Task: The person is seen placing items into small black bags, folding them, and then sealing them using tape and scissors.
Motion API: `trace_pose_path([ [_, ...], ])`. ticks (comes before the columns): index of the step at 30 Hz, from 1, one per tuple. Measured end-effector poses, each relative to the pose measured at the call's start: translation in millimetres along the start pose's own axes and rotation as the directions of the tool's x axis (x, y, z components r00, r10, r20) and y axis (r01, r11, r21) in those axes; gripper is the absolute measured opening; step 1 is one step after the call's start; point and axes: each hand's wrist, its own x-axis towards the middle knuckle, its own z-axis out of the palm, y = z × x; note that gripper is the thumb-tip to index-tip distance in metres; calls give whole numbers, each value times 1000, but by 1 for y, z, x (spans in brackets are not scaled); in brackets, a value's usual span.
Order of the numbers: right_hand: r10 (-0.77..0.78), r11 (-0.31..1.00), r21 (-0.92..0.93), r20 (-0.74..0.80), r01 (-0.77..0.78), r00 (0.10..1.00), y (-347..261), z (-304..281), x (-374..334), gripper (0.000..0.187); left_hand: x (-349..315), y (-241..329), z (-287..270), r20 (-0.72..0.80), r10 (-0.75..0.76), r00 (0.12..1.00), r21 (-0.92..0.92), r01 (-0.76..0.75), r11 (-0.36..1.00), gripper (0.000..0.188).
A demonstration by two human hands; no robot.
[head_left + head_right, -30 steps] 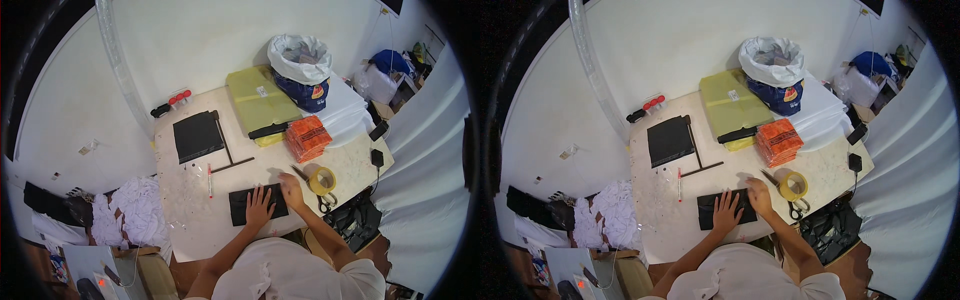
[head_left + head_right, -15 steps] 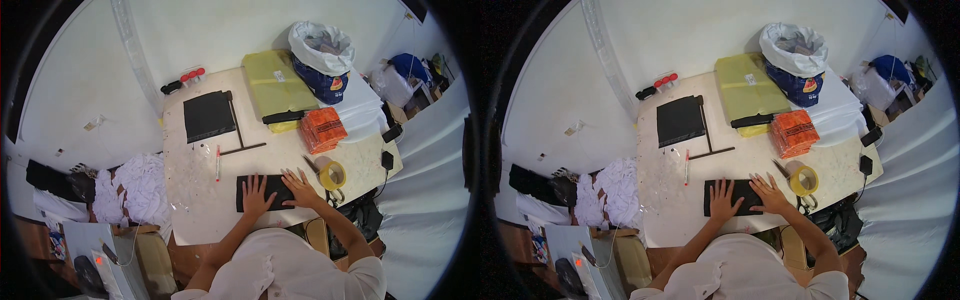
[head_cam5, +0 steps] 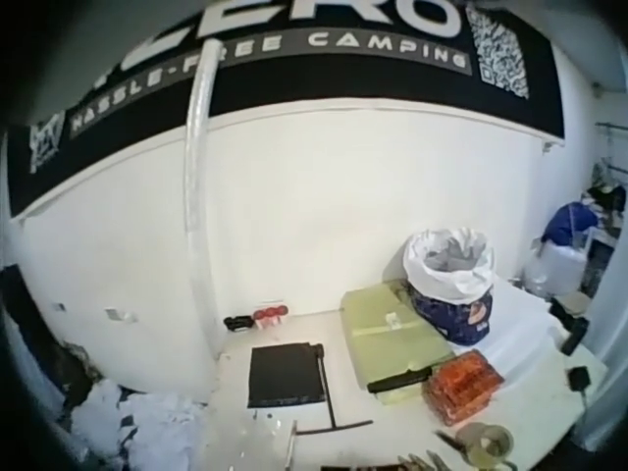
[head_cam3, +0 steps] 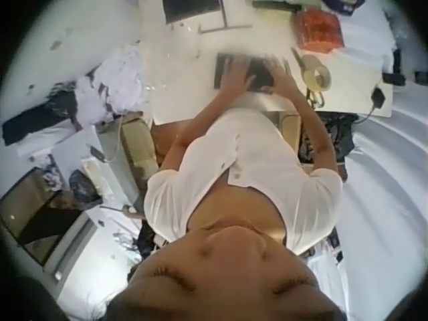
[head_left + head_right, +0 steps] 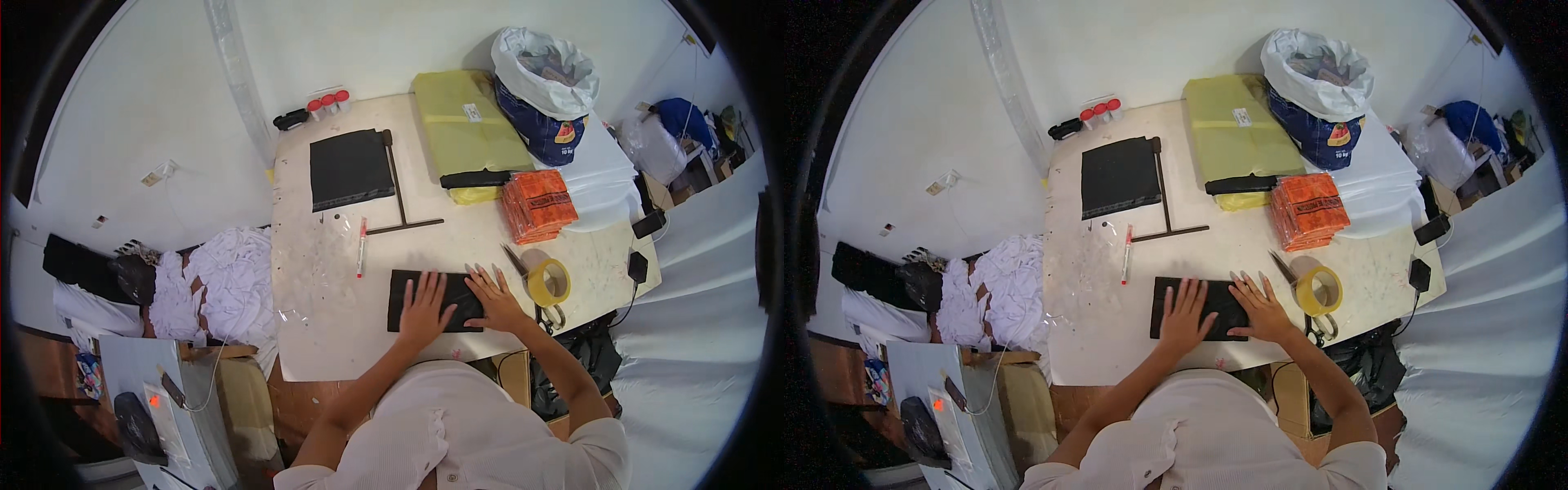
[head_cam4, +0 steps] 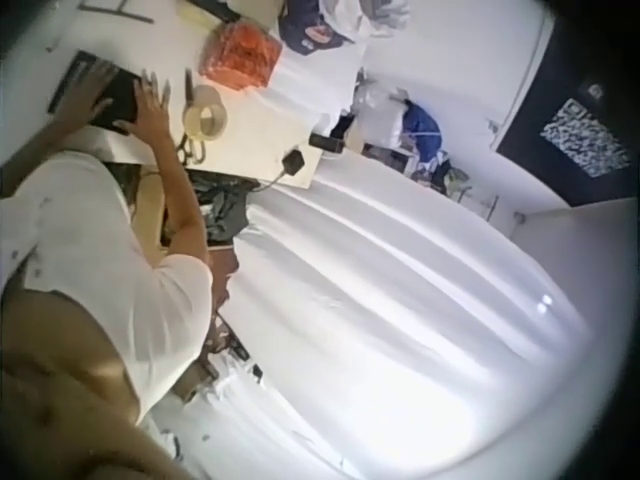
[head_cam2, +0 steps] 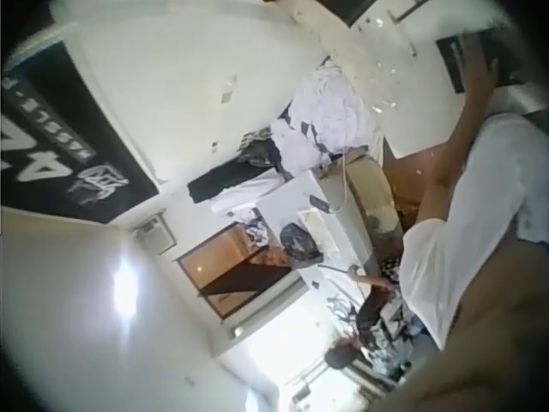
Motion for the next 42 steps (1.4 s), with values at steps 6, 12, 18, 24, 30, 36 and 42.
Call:
trace_pose_path([
  [6, -8, 995, 97, 21, 6, 1000, 7, 6, -1, 84, -3, 8, 19, 34, 101, 994, -15, -101, 995, 59],
  [12, 183, 881, 472, -374, 17, 909, 3, 13, 48, 32, -6, 8, 21, -36, 82, 996, -33, -83, 996, 54],
  [18, 263, 868, 497, -492, 20, 830, -30, -5, 189, 26, -6, 5, 21, -121, 65, 990, -19, -68, 998, 47],
  [24, 352, 932, 244, -435, -268, 829, -10, 38, 242, 27, 0, 2, 20, -194, 44, 980, -28, -51, 998, 44],
  [30, 435, 864, 404, -295, -301, 851, -8, 29, 221, 23, 7, -17, 16, -218, -60, 974, -26, 56, 998, 49],
  [36, 440, 831, 477, -249, -286, 863, -15, 6, 185, 22, 13, -24, 18, -193, -35, 981, -22, 32, 999, 49],
  [42, 473, 832, 407, -168, -376, 865, -11, 23, 163, 24, 18, -19, 22, -194, -9, 981, -2, 8, 1000, 45],
])
